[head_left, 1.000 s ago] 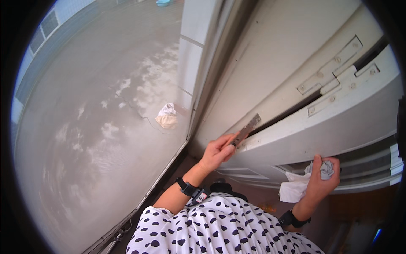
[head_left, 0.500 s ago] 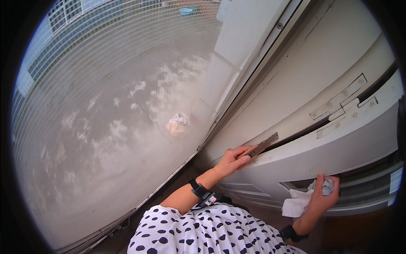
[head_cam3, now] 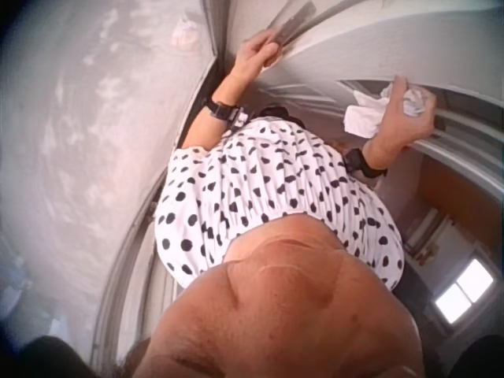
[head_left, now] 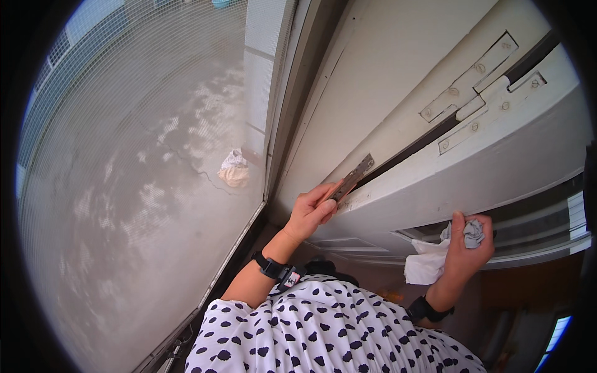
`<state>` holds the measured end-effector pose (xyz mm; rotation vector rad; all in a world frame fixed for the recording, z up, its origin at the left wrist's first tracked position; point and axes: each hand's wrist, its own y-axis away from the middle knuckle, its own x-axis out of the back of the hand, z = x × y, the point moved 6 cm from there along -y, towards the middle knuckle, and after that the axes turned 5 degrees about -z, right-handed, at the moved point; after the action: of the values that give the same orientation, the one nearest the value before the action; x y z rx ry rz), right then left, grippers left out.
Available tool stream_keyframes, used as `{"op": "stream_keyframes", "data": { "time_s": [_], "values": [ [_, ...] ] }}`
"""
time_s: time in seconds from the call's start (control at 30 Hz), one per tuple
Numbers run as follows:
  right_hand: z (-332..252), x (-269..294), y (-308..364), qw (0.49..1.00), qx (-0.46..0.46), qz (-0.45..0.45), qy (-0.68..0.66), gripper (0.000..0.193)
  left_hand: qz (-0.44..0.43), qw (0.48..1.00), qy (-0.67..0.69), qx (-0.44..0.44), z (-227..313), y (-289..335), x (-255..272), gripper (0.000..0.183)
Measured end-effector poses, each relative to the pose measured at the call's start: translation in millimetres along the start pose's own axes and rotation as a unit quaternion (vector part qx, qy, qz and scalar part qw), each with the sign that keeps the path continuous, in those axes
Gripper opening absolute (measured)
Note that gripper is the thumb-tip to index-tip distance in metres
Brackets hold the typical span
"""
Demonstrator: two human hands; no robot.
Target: The person scrapes material from the edge of a white door using a utility knife while holding a cloth.
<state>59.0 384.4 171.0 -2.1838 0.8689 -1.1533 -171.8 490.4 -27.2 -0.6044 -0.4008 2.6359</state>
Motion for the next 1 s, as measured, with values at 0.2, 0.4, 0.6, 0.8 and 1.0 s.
{"op": "stream_keyframes", "data": {
  "time_s": [0.2, 0.4, 0.6, 0.8, 1.0],
  "values": [
    [8, -1, -7, 1.0, -0.017, 0.005, -0.009, 0.023, 0.013, 1.0, 0.006, 0.025, -19, -1, 4, 0.041],
    [9, -2, -4, 1.0, -0.016, 0.009, -0.008, 0.023, -0.007, 1.0, 0.02, -0.014, -9, -14, -8, 0.043],
    [4, -6, 1, 1.0, -0.024, 0.007, -0.01, 0.024, 0.005, 1.0, 0.026, 0.007, -20, 3, 0, 0.042],
    [13, -4, 0, 0.998, -0.05, 0.013, -0.032, 0.024, -0.008, 0.999, -0.009, -0.033, 12, -32, -8, 0.043],
    [14, -4, -4, 1.0, -0.02, 0.007, -0.005, 0.024, 0.007, 1.0, 0.019, 0.0, -22, -4, -1, 0.039]
  ]
}}
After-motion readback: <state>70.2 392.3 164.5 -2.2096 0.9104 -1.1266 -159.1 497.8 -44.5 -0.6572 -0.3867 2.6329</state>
